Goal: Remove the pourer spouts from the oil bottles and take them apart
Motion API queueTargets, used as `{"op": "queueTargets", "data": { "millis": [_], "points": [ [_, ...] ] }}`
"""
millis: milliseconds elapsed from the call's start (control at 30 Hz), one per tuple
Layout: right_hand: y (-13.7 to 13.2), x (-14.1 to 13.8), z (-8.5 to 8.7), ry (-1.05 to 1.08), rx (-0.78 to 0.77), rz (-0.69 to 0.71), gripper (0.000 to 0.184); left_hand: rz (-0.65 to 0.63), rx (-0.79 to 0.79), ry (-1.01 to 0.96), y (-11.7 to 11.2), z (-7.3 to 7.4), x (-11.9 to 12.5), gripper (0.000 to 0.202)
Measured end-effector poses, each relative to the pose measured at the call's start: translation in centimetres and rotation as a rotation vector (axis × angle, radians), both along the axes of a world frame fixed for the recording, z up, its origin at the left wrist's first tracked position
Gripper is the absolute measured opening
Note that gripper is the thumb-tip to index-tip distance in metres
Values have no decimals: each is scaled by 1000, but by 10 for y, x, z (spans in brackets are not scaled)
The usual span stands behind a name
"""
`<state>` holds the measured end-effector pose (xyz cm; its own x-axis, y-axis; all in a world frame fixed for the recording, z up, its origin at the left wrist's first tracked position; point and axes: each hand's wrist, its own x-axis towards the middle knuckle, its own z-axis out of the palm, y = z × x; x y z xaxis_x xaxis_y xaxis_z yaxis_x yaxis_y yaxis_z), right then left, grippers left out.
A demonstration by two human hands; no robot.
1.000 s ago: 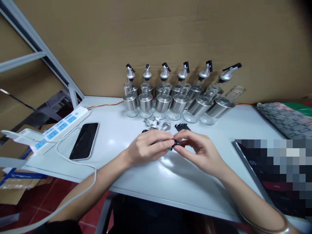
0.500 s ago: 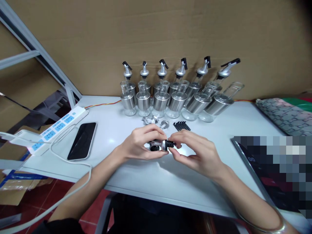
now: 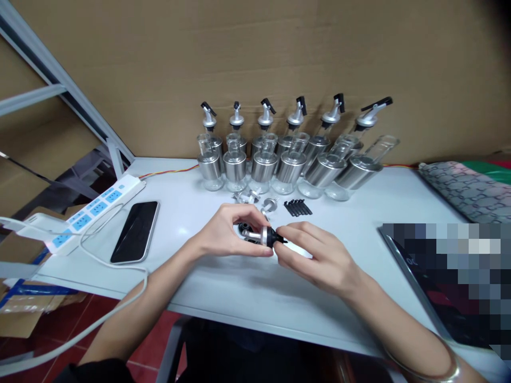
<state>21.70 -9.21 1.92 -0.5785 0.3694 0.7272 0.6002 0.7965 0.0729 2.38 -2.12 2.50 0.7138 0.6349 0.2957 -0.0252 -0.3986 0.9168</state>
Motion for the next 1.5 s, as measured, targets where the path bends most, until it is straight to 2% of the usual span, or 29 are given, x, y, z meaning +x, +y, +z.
{"op": "queueTargets", "data": {
  "millis": [133,267,400,533,633,733,867,1033,1167,1300,1400,1500],
  "points": [
    [-1,1,-1,4,77,-19,16,4,-189,6,2,0,-1,29],
    [0,4,-9,182,6,-85,19,66,-172,-43,4,-5,1,28],
    [5,6,-14,283,-43,-154,21,153,14,-70,8,-12,3,30],
    [9,7,-13,355,-92,-223,26,429,386,32,20,-18,-3,28],
    [10,8,-11,408,-125,-268,25,546,459,162,30,-24,-8,32],
    [10,7,-10,414,-164,-267,24,554,428,231,36,-33,-6,34],
    [9,6,-12,378,-175,-263,23,513,413,185,40,-43,3,18],
    [10,7,-15,390,-192,-277,21,376,437,218,39,-48,9,10],
    [14,9,-19,498,-357,-347,20,351,491,293,37,-45,5,10],
    [20,14,-26,717,-670,-407,24,419,564,423,34,-37,-1,15],
    [22,15,-29,934,-926,-357,38,459,505,571,32,-33,-5,31],
    [21,14,-24,1043,-1113,-305,46,452,445,650,33,-33,-7,39]
  ]
}}
